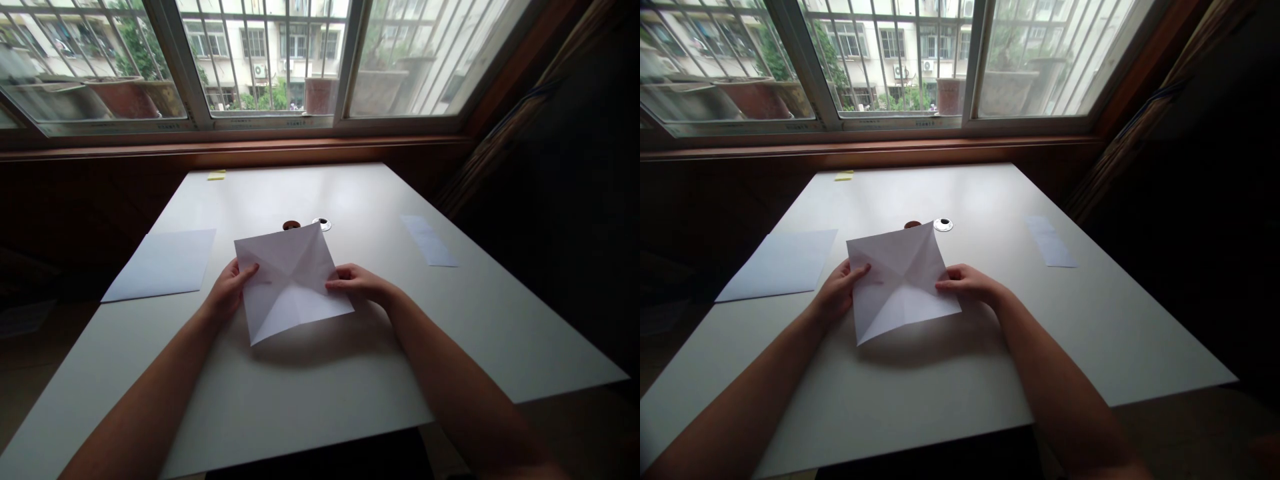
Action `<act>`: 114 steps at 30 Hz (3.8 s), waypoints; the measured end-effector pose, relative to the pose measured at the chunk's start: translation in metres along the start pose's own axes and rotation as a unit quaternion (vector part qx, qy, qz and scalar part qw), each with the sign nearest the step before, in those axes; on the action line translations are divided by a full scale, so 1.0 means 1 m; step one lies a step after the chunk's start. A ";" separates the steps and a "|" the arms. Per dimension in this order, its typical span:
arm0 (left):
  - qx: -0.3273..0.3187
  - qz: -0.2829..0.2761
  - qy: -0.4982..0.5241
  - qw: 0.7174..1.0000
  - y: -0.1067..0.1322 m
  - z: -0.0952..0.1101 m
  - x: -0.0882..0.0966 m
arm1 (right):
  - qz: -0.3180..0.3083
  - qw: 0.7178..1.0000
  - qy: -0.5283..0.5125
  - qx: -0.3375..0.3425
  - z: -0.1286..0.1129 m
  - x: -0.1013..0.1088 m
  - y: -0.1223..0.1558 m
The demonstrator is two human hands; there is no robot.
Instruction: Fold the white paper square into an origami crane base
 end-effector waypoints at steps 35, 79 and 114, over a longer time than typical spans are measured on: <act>0.073 0.122 -0.206 0.968 0.001 -0.010 0.041 | 0.017 0.822 0.462 0.332 -0.035 -0.022 -0.004; -0.220 0.165 -0.665 0.694 0.011 0.029 0.011 | 0.042 0.730 0.587 0.348 -0.026 -0.051 -0.010; -0.325 -0.010 -0.699 0.637 0.025 0.032 -0.040 | 0.038 0.733 0.583 0.349 -0.030 -0.056 -0.009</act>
Point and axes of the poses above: each hand's wrist, its own y-axis away from the middle knuckle, its own x-axis out of the back of the hand, z = x × y, the point moved 10 cm from there along -y, towards the middle knuckle, and after that the axes turned 15 degrees about -y, right-handed, at the moved point
